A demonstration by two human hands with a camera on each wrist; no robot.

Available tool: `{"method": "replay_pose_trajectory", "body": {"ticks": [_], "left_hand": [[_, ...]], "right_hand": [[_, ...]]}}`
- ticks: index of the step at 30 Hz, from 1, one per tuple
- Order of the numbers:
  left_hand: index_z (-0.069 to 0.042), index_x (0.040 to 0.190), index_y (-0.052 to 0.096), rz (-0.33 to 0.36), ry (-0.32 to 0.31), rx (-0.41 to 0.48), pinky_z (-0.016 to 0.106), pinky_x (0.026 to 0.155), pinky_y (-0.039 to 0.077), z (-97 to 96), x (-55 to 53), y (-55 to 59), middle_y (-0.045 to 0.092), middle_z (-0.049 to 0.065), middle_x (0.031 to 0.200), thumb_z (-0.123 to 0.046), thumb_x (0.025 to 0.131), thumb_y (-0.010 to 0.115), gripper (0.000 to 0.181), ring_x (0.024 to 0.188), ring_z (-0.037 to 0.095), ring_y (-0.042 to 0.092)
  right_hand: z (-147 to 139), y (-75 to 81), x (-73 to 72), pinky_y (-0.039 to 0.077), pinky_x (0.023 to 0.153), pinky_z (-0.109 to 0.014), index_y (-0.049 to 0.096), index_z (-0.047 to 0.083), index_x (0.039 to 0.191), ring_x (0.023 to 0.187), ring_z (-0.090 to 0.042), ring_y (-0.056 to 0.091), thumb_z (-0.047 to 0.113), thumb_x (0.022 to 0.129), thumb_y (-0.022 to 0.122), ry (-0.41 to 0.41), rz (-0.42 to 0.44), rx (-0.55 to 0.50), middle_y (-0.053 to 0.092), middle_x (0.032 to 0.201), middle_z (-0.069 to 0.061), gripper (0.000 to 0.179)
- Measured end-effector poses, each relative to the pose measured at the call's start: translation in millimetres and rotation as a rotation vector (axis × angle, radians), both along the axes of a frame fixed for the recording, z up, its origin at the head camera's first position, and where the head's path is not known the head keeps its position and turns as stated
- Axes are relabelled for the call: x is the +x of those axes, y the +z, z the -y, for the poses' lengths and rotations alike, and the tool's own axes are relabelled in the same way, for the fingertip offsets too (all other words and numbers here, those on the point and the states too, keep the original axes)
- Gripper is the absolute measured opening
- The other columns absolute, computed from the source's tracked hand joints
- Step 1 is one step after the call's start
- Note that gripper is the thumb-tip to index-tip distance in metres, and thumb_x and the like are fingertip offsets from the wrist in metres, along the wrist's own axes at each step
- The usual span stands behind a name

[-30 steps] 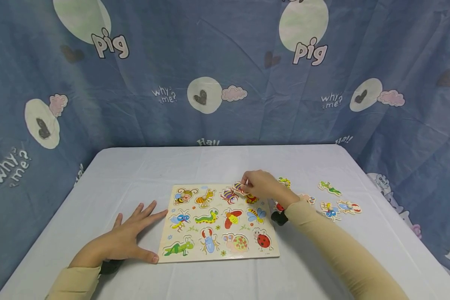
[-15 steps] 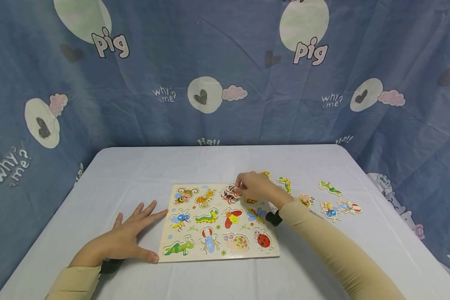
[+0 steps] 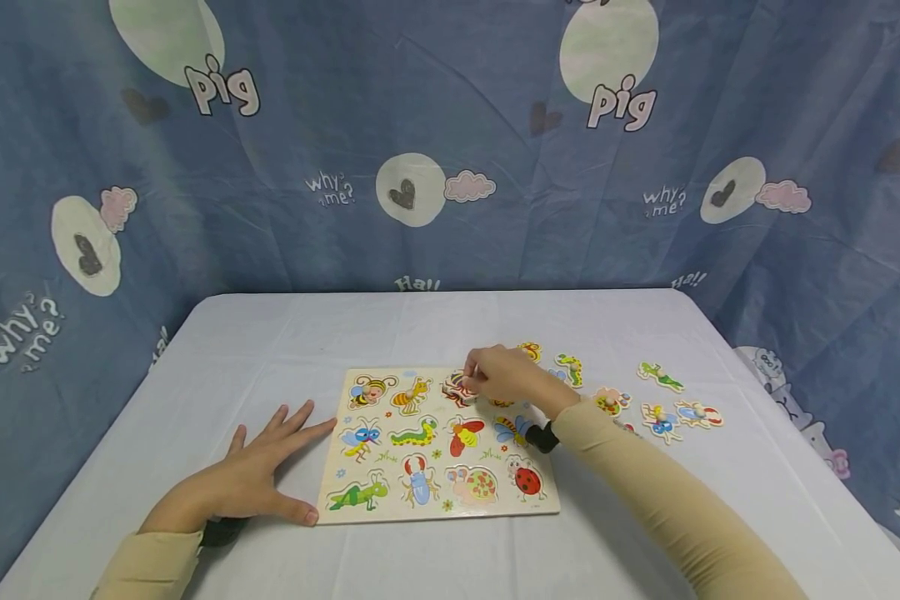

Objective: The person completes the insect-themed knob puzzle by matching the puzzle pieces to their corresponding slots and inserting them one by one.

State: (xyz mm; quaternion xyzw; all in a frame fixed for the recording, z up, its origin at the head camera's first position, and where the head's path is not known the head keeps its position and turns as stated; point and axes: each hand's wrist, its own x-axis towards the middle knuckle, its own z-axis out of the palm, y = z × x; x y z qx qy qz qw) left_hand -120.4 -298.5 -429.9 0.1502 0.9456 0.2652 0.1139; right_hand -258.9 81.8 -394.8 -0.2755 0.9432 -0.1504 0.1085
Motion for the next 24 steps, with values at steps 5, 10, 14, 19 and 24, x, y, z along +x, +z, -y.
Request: {"method": "replay_pose_trajectory", "body": {"ticks": [5, 10, 14, 19, 24], "left_hand": [[-0.034, 0.165, 0.043, 0.004, 0.002, -0.003, 0.094, 0.109, -0.012, 0.5, 0.5, 0.2, 0.014, 0.023, 0.18, -0.057, 0.057, 0.101, 0.125, 0.163, 0.06, -0.002], [-0.034, 0.165, 0.043, 0.007, 0.009, -0.018, 0.094, 0.11, -0.011, -0.4, 0.4, 0.2, 0.014, 0.022, 0.18, -0.061, 0.056, 0.1, 0.125, 0.163, 0.06, -0.001], [-0.034, 0.165, 0.043, 0.007, 0.004, -0.014, 0.094, 0.109, -0.01, -0.6, 0.4, 0.1, 0.015, 0.022, 0.18, -0.061, 0.056, 0.1, 0.125, 0.163, 0.06, -0.001], [-0.035, 0.165, 0.043, 0.009, 0.002, -0.014, 0.094, 0.109, -0.01, -0.5, 0.4, 0.2, 0.015, 0.022, 0.18, -0.062, 0.057, 0.1, 0.125, 0.163, 0.06, -0.001], [-0.035, 0.165, 0.043, 0.011, 0.01, -0.019, 0.094, 0.11, -0.01, -0.7, 0.2, -0.5, 0.015, 0.022, 0.18, -0.062, 0.056, 0.1, 0.126, 0.163, 0.06, -0.001]], "right_hand": [[3.0, 0.1, 2.9, 0.039, 0.062, -0.026, 0.069, 0.015, 0.111, 0.064, -0.011, 0.051, 0.031, 0.109, 0.065, -0.004, 0.016, 0.007, 0.063, 0.079, 0.003, 0.017], [4.3, -0.9, 5.2, 0.038, 0.066, -0.029, 0.069, 0.015, 0.11, 0.063, -0.013, 0.051, 0.03, 0.109, 0.066, -0.008, 0.02, 0.013, 0.059, 0.073, 0.002, 0.016], [4.5, -2.3, 6.5, 0.037, 0.07, -0.03, 0.069, 0.015, 0.108, 0.066, -0.012, 0.049, 0.03, 0.108, 0.067, -0.006, 0.001, 0.014, 0.058, 0.074, 0.004, 0.015], [5.3, -5.0, 6.7, 0.037, 0.071, -0.031, 0.07, 0.016, 0.106, 0.067, -0.012, 0.049, 0.03, 0.107, 0.068, -0.01, -0.011, 0.004, 0.058, 0.074, 0.004, 0.015], [6.8, -6.4, 5.5, 0.038, 0.066, -0.028, 0.07, 0.015, 0.106, 0.067, -0.012, 0.049, 0.03, 0.107, 0.068, 0.0, -0.014, 0.005, 0.061, 0.077, 0.004, 0.015]]}}
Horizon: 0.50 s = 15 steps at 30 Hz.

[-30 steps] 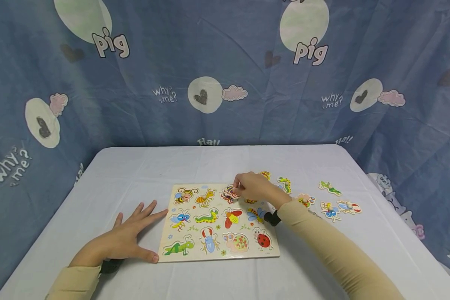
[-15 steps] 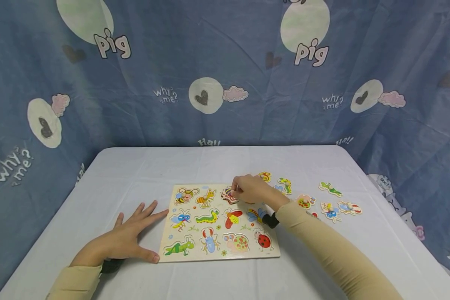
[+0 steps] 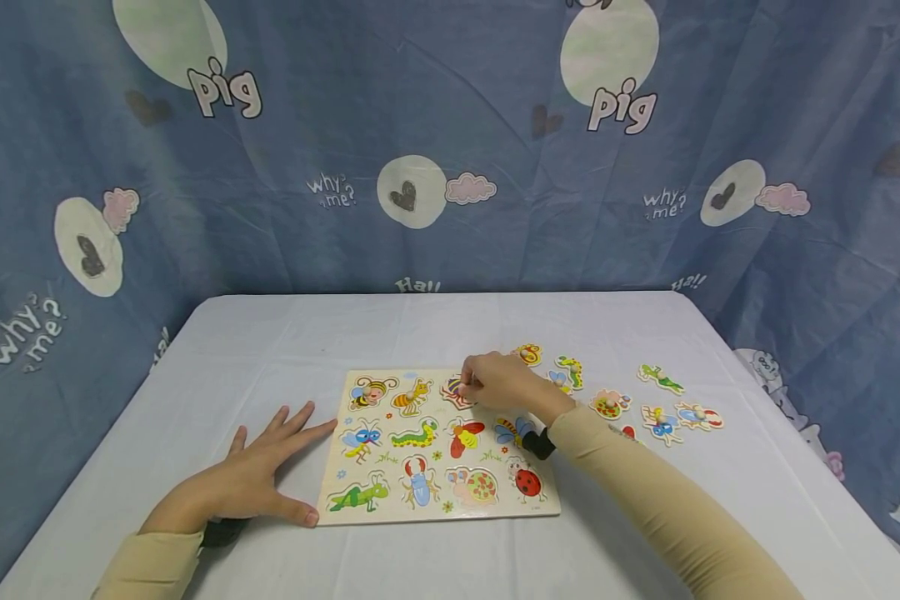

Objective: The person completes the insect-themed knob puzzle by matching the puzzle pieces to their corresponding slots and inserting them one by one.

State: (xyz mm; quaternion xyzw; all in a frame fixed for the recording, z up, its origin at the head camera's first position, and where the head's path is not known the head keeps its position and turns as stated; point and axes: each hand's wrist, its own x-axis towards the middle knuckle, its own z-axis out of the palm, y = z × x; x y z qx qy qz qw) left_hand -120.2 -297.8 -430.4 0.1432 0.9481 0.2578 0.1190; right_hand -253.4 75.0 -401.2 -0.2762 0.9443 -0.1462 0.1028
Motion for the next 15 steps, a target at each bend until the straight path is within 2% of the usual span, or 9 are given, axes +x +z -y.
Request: {"method": "replay_pose_trajectory", "body": {"ticks": [15], "left_hand": [[-0.035, 0.165, 0.043, -0.013, -0.008, 0.006, 0.094, 0.109, -0.01, 1.0, 0.2, 0.8, 0.015, 0.022, 0.18, -0.06, 0.056, 0.1, 0.125, 0.163, 0.06, -0.001]], "right_hand": [[0.3, -2.1, 1.6, 0.038, 0.064, -0.026, 0.071, 0.015, 0.104, 0.065, -0.011, 0.05, 0.028, 0.107, 0.069, 0.003, 0.005, -0.024, 0.063, 0.079, 0.004, 0.014]]}}
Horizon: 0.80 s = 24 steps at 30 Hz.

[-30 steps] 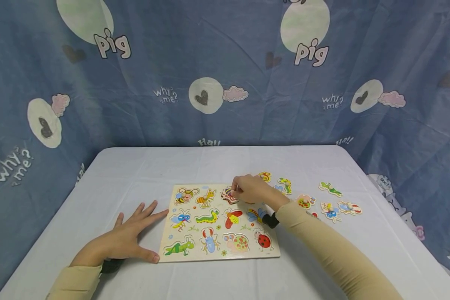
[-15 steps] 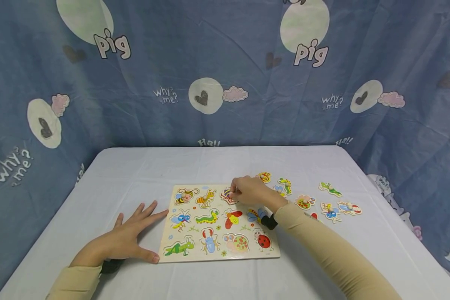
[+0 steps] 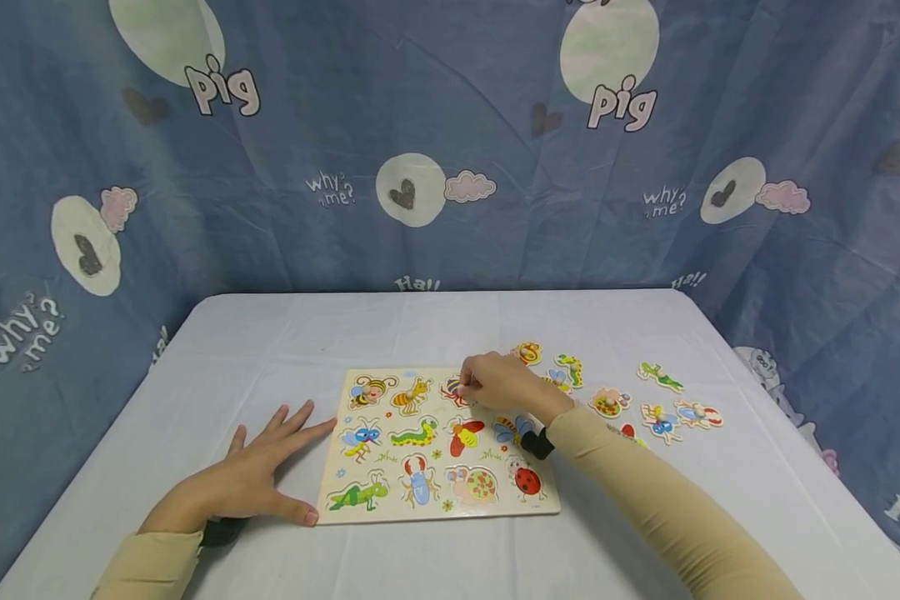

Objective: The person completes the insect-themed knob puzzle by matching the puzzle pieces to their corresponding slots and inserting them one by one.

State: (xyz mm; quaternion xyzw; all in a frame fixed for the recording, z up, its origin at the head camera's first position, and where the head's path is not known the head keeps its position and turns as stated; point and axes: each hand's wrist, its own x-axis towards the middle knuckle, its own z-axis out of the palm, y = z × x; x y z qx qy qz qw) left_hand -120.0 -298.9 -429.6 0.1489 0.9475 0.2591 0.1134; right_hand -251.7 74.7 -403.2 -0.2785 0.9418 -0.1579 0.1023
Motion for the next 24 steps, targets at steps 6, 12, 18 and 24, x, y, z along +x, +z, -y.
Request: {"method": "replay_pose_trajectory", "body": {"ticks": [6, 12, 18, 24], "left_hand": [[-0.036, 0.165, 0.043, 0.011, 0.004, 0.003, 0.094, 0.109, -0.011, -0.9, -0.1, -0.4, 0.014, 0.021, 0.18, -0.06, 0.057, 0.1, 0.124, 0.163, 0.059, -0.002], [-0.036, 0.165, 0.043, 0.022, 0.006, 0.003, 0.093, 0.109, -0.012, -1.1, 0.1, -0.3, 0.014, 0.021, 0.181, -0.06, 0.057, 0.1, 0.125, 0.163, 0.059, -0.002], [-0.037, 0.165, 0.043, 0.019, 0.005, 0.01, 0.093, 0.11, -0.013, -0.6, 0.1, -0.9, 0.014, 0.021, 0.181, -0.06, 0.056, 0.1, 0.125, 0.164, 0.059, -0.002], [-0.037, 0.164, 0.044, 0.0, -0.001, 0.016, 0.094, 0.109, -0.011, -0.1, 0.3, -1.1, 0.016, 0.021, 0.18, -0.062, 0.056, 0.1, 0.124, 0.163, 0.06, 0.0]], "right_hand": [[-0.9, 2.2, -0.2, 0.039, 0.063, -0.026, 0.071, 0.015, 0.105, 0.066, -0.012, 0.05, 0.029, 0.107, 0.07, -0.027, 0.045, -0.024, 0.066, 0.082, 0.003, 0.015], [-1.6, 2.7, -0.4, 0.038, 0.063, -0.025, 0.071, 0.016, 0.103, 0.066, -0.011, 0.05, 0.031, 0.106, 0.07, -0.047, 0.075, -0.035, 0.065, 0.08, 0.003, 0.015], [-4.8, 4.9, -0.1, 0.042, 0.063, -0.026, 0.073, 0.015, 0.105, 0.061, -0.011, 0.05, 0.03, 0.107, 0.069, -0.027, 0.101, -0.076, 0.067, 0.078, 0.002, 0.015], [-11.8, 4.9, -4.3, 0.045, 0.064, -0.026, 0.077, 0.015, 0.108, 0.054, -0.009, 0.052, 0.029, 0.107, 0.068, -0.002, 0.102, -0.105, 0.071, 0.074, 0.002, 0.016]]}}
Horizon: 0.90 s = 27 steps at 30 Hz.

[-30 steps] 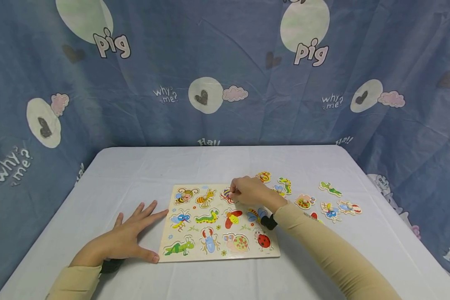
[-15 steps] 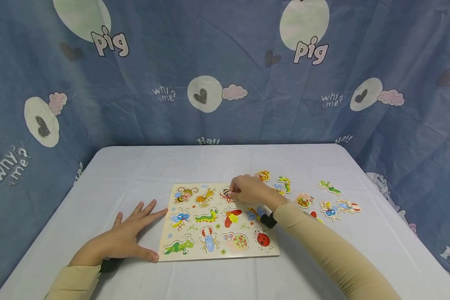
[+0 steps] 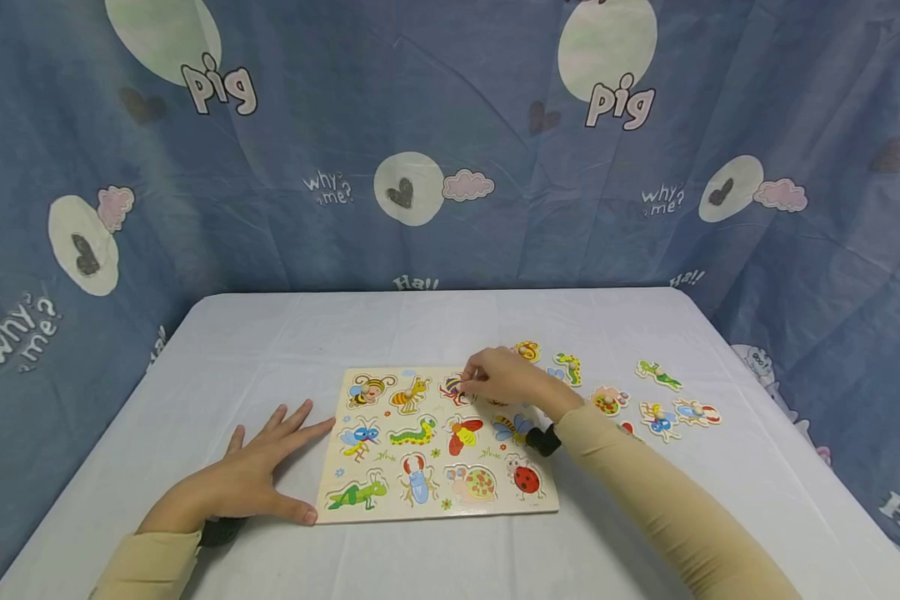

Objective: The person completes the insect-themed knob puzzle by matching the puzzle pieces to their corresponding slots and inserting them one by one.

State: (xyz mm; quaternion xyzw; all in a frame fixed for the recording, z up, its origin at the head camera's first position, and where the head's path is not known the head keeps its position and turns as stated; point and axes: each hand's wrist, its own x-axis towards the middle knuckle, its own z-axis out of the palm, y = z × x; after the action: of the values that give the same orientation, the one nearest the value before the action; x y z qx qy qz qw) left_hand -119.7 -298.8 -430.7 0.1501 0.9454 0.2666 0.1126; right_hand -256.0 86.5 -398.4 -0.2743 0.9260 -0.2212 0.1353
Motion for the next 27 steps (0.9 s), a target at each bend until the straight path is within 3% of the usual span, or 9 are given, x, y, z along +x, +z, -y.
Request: {"method": "replay_pose_trajectory", "body": {"ticks": [4, 9, 16, 22, 27], "left_hand": [[-0.037, 0.164, 0.044, 0.002, 0.001, 0.003, 0.093, 0.11, -0.012, 0.0, 0.2, 0.6, 0.015, 0.02, 0.181, -0.061, 0.056, 0.1, 0.124, 0.163, 0.059, -0.001], [-0.036, 0.164, 0.044, -0.002, 0.003, 0.009, 0.093, 0.11, -0.012, -0.2, 0.2, 0.8, 0.015, 0.02, 0.181, -0.06, 0.056, 0.1, 0.124, 0.163, 0.059, -0.001], [-0.036, 0.164, 0.045, -0.002, -0.003, 0.013, 0.093, 0.11, -0.011, -0.8, 0.0, 1.0, 0.015, 0.02, 0.181, -0.06, 0.056, 0.1, 0.124, 0.163, 0.06, -0.001], [-0.035, 0.164, 0.045, 0.0, -0.003, 0.01, 0.093, 0.109, -0.011, -1.1, -0.1, 1.5, 0.014, 0.02, 0.181, -0.06, 0.056, 0.101, 0.124, 0.163, 0.06, -0.001], [-0.034, 0.164, 0.044, -0.007, -0.008, 0.005, 0.094, 0.109, -0.011, 0.0, -0.2, 1.1, 0.014, 0.021, 0.181, -0.06, 0.057, 0.1, 0.124, 0.163, 0.06, -0.001]], "right_hand": [[-5.1, -0.4, -4.3, 0.044, 0.057, -0.024, 0.078, 0.016, 0.106, 0.055, -0.01, 0.051, 0.028, 0.107, 0.069, 0.005, 0.003, -0.024, 0.072, 0.075, 0.001, 0.016], [-10.0, 3.2, -9.0, 0.044, 0.06, -0.024, 0.078, 0.016, 0.107, 0.061, -0.012, 0.052, 0.027, 0.107, 0.069, -0.012, 0.005, -0.041, 0.07, 0.078, -0.002, 0.014], [-18.5, 11.4, -13.7, 0.046, 0.064, -0.025, 0.076, 0.013, 0.111, 0.07, -0.014, 0.055, 0.031, 0.106, 0.07, -0.116, -0.025, -0.003, 0.066, 0.084, -0.003, 0.019], [-31.3, 13.7, -21.9, 0.044, 0.06, -0.026, 0.075, 0.011, 0.11, 0.068, -0.015, 0.053, 0.03, 0.107, 0.068, -0.197, -0.037, -0.039, 0.06, 0.078, -0.003, 0.02], [-42.1, 17.1, -26.9, 0.045, 0.062, -0.028, 0.075, 0.01, 0.112, 0.07, -0.017, 0.055, 0.029, 0.108, 0.065, -0.255, -0.051, -0.038, 0.067, 0.084, -0.008, 0.022]]}}
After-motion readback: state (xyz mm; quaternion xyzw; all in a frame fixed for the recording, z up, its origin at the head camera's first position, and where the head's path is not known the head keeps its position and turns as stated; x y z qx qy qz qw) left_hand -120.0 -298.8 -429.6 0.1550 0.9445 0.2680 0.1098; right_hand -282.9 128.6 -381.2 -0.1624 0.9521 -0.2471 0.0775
